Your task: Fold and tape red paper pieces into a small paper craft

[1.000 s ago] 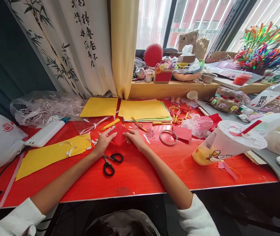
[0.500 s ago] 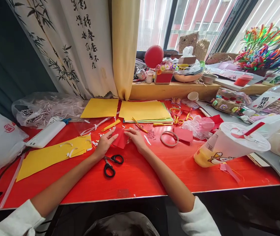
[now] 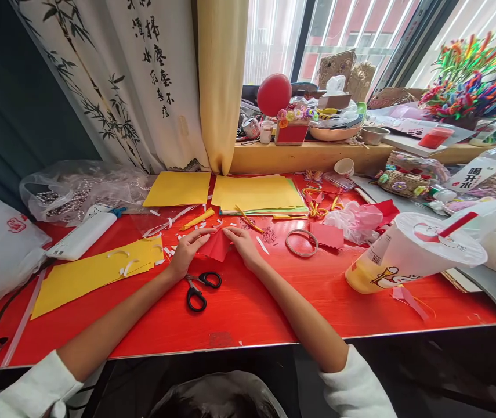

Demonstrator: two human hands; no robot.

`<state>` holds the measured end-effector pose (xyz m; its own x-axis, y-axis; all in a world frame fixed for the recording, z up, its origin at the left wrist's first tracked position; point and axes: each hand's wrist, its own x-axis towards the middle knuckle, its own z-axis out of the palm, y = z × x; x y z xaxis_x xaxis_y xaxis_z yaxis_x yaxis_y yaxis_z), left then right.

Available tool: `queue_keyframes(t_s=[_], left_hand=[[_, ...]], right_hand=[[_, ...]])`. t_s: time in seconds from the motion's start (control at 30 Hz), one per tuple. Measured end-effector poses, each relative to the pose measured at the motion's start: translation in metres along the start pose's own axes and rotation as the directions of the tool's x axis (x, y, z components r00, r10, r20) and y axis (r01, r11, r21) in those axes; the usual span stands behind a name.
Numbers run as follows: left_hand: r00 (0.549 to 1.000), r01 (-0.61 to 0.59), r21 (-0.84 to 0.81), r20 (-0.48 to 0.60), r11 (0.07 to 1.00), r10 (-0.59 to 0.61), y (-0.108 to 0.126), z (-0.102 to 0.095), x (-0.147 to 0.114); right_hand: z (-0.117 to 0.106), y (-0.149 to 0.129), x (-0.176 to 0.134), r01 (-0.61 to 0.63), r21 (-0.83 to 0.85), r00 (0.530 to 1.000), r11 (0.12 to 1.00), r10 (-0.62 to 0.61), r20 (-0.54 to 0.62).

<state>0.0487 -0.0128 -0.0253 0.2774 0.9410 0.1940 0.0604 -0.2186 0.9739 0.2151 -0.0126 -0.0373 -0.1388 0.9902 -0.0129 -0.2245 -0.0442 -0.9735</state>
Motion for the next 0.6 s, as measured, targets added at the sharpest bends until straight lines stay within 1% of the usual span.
queue_keyframes(t_s=[0.07,0.27,0.37,0.6], left_hand=[[1.000,-0.003,-0.005,-0.001,1.000,0.003,0.0008,0.0005,-0.0001],[0.997,0.034,0.056,-0.071,0.998,-0.030,-0.0015,0.0008,0.0014],[0.998,0.034,0.061,-0.049,0.998,-0.031,-0.0009,0.0014,0.0003],[1.000,-0.006,0.190,-0.009,0.982,0.008,-0.0011,0.0013,-0.0018]], right_hand=[[0.0003,0.0007,0.0005,0.015,-0.010,1.000,1.000,-0.016,-0.009],[0.0023,0.0003,0.0001,0.040,-0.065,0.999,0.997,-0.042,-0.021],[0.0035,-0.0006,-0.0010,0.048,-0.084,0.999,0.995,-0.049,-0.021],[0.0066,-0.0027,-0.0030,0.045,-0.123,0.998,0.991,-0.050,-0.042]])
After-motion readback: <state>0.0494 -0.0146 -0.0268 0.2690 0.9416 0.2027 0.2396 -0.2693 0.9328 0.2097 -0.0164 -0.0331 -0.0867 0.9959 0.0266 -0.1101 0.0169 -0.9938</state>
